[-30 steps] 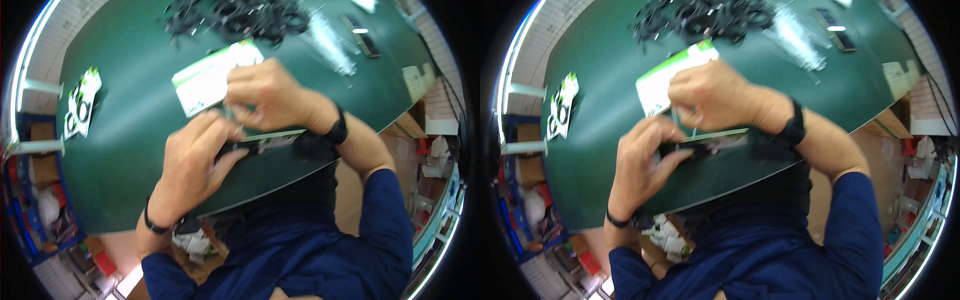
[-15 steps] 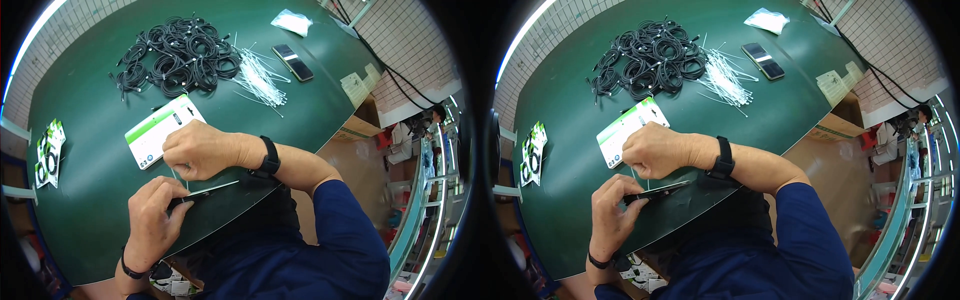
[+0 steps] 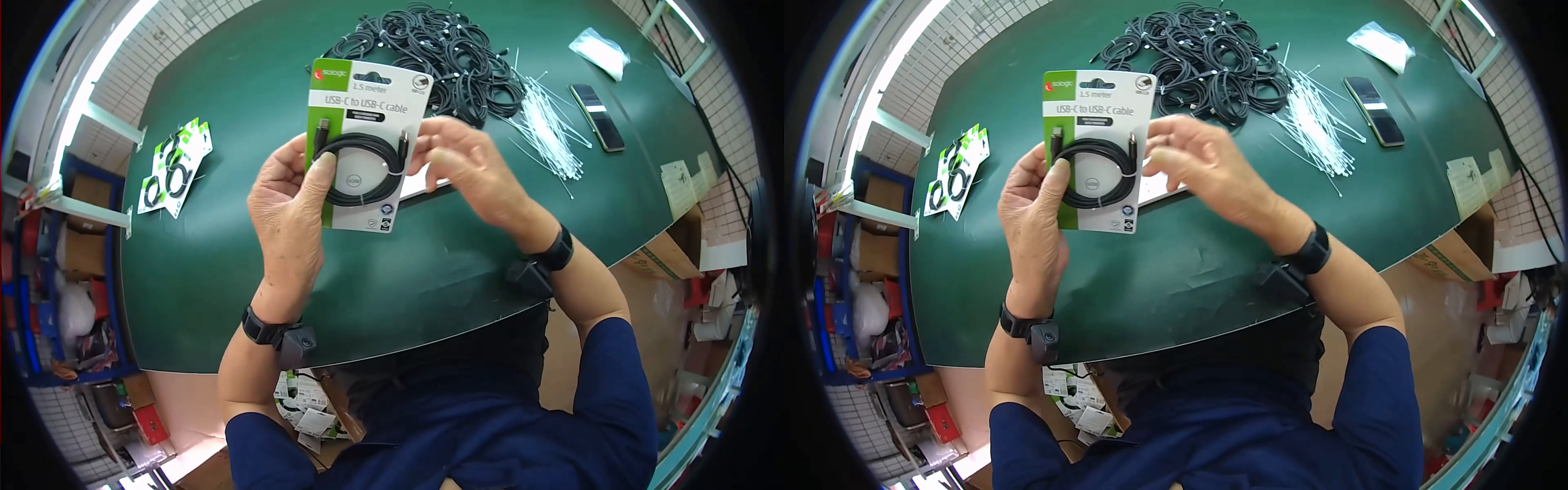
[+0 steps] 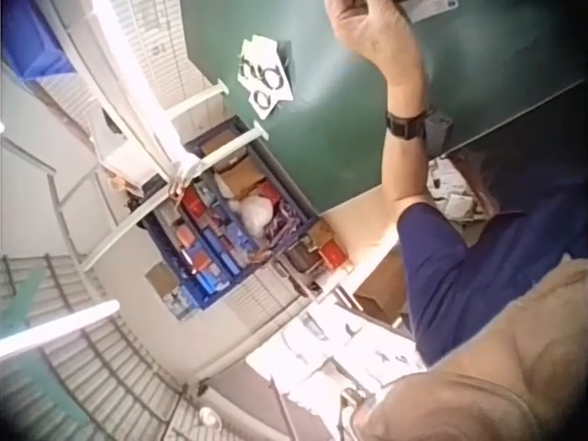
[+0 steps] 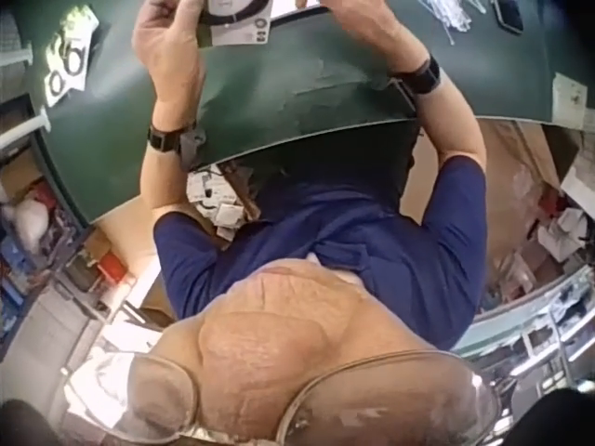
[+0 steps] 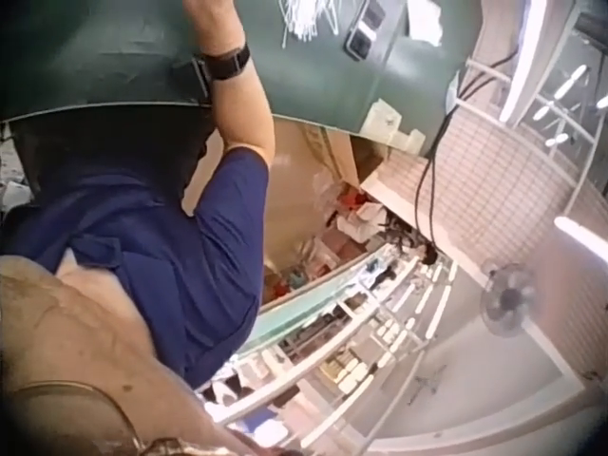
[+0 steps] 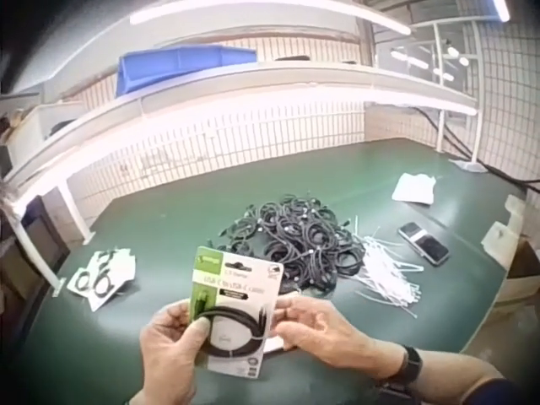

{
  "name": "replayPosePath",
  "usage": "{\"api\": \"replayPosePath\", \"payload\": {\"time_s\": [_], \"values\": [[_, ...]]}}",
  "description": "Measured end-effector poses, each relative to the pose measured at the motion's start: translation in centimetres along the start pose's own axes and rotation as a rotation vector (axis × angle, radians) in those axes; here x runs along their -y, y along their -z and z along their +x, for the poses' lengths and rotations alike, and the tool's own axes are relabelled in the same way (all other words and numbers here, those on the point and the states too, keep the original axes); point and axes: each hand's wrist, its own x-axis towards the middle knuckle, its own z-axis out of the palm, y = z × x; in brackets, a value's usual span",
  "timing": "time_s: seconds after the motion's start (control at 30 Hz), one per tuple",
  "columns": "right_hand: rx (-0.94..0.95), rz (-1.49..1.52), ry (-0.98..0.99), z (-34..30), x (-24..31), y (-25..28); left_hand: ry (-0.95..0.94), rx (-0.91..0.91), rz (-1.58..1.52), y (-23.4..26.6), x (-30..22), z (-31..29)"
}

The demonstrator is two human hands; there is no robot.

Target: The person packages a cable by placing it onto a cardboard backing and securing it with two zip ties threaded through the card. After tightening the ties and setting the package aside, they repeat the process with a second cable and backing.

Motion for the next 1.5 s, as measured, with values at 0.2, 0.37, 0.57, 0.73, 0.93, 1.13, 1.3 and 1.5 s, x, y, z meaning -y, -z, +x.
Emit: {"api": "replayPosePath", "payload": {"time_s": [0.2, 0.37, 0.57, 0.73, 0.93, 1.13, 1.3, 1.5], "values": [[0.032, -0.403, 0.018, -0.4, -0.3, -0.1, 0.167, 0.206, -0.107, -0.4, 1.6, -0.5], [0.112, -0.277, 0.000, -0.7, 0.0, 0.7, 0.313, 0.362, -0.371, 0.1, 2.9, -0.5], [0.016, -0.284, -0.092, -0.5, -0.2, 0.0, 0.216, 0.269, -0.185, -1.2, 2.9, -0.9], [0.111, -0.365, -0.129, -0.7, -0.4, -1.0, -0.084, 0.265, 0.120, -1.2, 3.7, -1.9], [0.172, -0.433, -0.107, -1.0, -0.8, -1.1, -0.198, 0.339, 0.327, -0.6, 4.5, -2.3], [0.182, -0.485, -0.086, -0.5, -0.3, -1.0, -0.295, 0.289, 0.403, -0.8, 5.1, -1.8], [0.189, -0.545, -0.035, -0.6, -0.3, -0.8, -0.309, 0.259, 0.410, -0.9, 5.3, -2.3], [0.115, -0.475, -0.073, -0.8, -0.2, -0.9, -0.305, 0.194, 0.272, -1.6, 5.0, -2.7]]}}
